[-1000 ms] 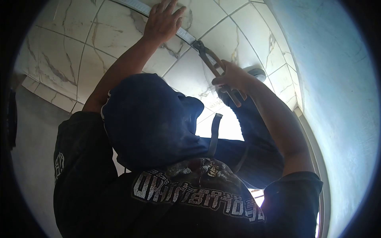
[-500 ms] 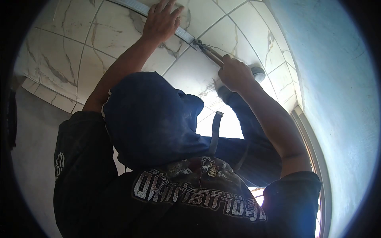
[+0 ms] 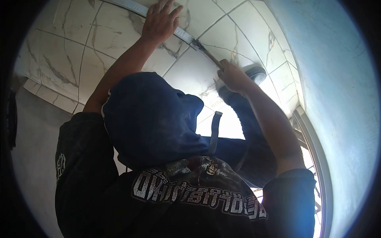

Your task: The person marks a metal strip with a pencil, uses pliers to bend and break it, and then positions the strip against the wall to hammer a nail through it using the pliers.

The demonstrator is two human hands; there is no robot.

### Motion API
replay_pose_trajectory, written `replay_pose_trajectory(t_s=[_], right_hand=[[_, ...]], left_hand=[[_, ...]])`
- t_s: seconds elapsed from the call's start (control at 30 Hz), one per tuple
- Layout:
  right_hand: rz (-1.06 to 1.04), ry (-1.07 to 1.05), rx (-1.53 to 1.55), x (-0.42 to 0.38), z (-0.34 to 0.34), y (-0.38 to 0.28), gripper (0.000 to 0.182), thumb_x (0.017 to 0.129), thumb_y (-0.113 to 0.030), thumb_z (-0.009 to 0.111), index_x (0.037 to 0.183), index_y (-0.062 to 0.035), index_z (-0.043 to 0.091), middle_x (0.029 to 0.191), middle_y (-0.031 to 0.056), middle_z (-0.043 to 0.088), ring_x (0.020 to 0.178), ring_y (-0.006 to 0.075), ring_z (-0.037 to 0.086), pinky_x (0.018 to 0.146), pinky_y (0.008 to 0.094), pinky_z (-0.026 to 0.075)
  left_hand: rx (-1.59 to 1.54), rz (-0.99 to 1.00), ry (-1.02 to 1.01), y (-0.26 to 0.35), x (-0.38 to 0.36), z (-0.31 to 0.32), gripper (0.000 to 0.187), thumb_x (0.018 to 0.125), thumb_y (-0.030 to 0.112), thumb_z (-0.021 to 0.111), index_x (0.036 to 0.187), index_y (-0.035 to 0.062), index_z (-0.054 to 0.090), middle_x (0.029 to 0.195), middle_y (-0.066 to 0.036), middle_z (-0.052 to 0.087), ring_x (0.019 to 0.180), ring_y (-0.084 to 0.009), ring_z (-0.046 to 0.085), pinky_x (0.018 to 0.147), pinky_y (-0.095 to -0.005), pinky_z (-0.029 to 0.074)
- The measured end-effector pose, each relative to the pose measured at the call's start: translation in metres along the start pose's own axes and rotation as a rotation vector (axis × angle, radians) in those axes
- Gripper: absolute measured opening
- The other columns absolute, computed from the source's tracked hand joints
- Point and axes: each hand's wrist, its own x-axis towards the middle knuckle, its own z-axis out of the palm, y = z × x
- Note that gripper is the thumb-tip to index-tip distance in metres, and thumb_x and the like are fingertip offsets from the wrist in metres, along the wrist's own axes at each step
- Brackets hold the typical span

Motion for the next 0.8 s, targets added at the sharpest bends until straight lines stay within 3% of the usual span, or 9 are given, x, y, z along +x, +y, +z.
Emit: replay_pose_trajectory(t_s=[0.07, 0.1, 0.13, 0.3, 0.53, 0.63, 0.67, 0.73, 0.8], right_hand=[[0.253, -0.692, 1.207, 0.008, -0.018, 0.011, 0.036, 0.101, -0.025, 0.054, 0.127, -0.0010, 0.051, 0.089, 0.0134, 0.067, 0.076, 0.0267, 0.071, 0.061, 0.0442, 0.055], [0.242, -0.829, 1.418, 0.012, -0.022, 0.015, 0.037, 0.103, -0.031, 0.053, 0.126, -0.0011, 0.052, 0.083, 0.0051, 0.062, 0.068, 0.0154, 0.067, 0.056, 0.0351, 0.055], [0.240, -0.832, 1.413, 0.013, -0.023, 0.018, 0.037, 0.103, -0.031, 0.053, 0.126, -0.0011, 0.052, 0.083, 0.0051, 0.062, 0.068, 0.0154, 0.067, 0.056, 0.0351, 0.055], [0.394, -0.571, 0.812, 0.016, -0.040, 0.003, 0.044, 0.106, -0.039, 0.050, 0.132, -0.0029, 0.050, 0.081, 0.0060, 0.061, 0.064, 0.0162, 0.066, 0.059, 0.0331, 0.057], [0.228, -0.754, 0.972, 0.027, -0.034, 0.021, 0.042, 0.102, -0.036, 0.057, 0.128, -0.0035, 0.052, 0.078, 0.0060, 0.060, 0.058, 0.0176, 0.065, 0.057, 0.0344, 0.057], [0.145, -0.324, 0.277, 0.007, -0.054, -0.018, 0.052, 0.086, -0.024, 0.067, 0.129, -0.0029, 0.047, 0.081, 0.0167, 0.064, 0.071, 0.0296, 0.071, 0.065, 0.0405, 0.059], [0.150, -0.314, 0.279, 0.004, -0.049, -0.020, 0.052, 0.086, -0.024, 0.067, 0.129, -0.0029, 0.047, 0.081, 0.0167, 0.064, 0.071, 0.0296, 0.071, 0.065, 0.0405, 0.059], [-0.003, 0.046, -0.348, -0.001, -0.032, -0.025, 0.050, 0.084, -0.019, 0.064, 0.127, -0.0019, 0.045, 0.081, 0.0192, 0.065, 0.081, 0.0353, 0.072, 0.069, 0.0447, 0.059], [0.038, 0.081, -0.356, -0.001, -0.029, -0.032, 0.047, 0.082, -0.016, 0.062, 0.123, -0.0012, 0.045, 0.080, 0.0172, 0.064, 0.085, 0.0407, 0.071, 0.072, 0.0492, 0.059]], left_hand=[[-0.014, 0.001, 0.011, 0.003, -0.002, 0.000, 0.047, 0.089, 0.026, 0.066, 0.134, 0.0116, 0.060, 0.150, -0.018, 0.045, 0.144, -0.0390, 0.035, 0.113, -0.0544, 0.032], [-0.020, -0.001, 0.023, 0.001, -0.002, -0.001, 0.047, 0.089, 0.025, 0.066, 0.134, 0.0116, 0.060, 0.149, -0.018, 0.045, 0.144, -0.0386, 0.035, 0.113, -0.0542, 0.032], [-0.017, -0.006, 0.025, 0.000, -0.002, 0.000, 0.047, 0.089, 0.025, 0.066, 0.134, 0.0116, 0.060, 0.149, -0.018, 0.045, 0.144, -0.0386, 0.035, 0.113, -0.0542, 0.032], [0.000, 0.004, 0.046, 0.001, -0.005, 0.003, 0.045, 0.090, 0.024, 0.064, 0.133, 0.0121, 0.060, 0.149, -0.017, 0.045, 0.143, -0.0375, 0.036, 0.112, -0.0538, 0.033], [-0.007, 0.024, 0.154, -0.005, -0.004, 0.009, 0.044, 0.088, 0.024, 0.065, 0.130, 0.0122, 0.061, 0.147, -0.017, 0.047, 0.142, -0.0382, 0.038, 0.110, -0.0537, 0.036], [0.011, 0.044, 0.137, 0.003, -0.007, 0.004, 0.044, 0.087, 0.024, 0.066, 0.129, 0.0119, 0.061, 0.146, -0.018, 0.048, 0.142, -0.0385, 0.039, 0.110, -0.0537, 0.036], [-0.005, 0.037, 0.126, 0.002, -0.005, 0.005, 0.044, 0.087, 0.024, 0.066, 0.129, 0.0117, 0.061, 0.146, -0.018, 0.048, 0.142, -0.0385, 0.038, 0.110, -0.0537, 0.035], [-0.012, 0.033, 0.129, 0.001, -0.001, 0.006, 0.043, 0.087, 0.024, 0.066, 0.128, 0.0115, 0.061, 0.146, -0.018, 0.048, 0.142, -0.0386, 0.038, 0.110, -0.0536, 0.035], [0.009, 0.022, 0.128, 0.000, -0.003, 0.006, 0.044, 0.087, 0.025, 0.066, 0.129, 0.0114, 0.061, 0.145, -0.018, 0.048, 0.141, -0.0386, 0.038, 0.110, -0.0536, 0.035]])
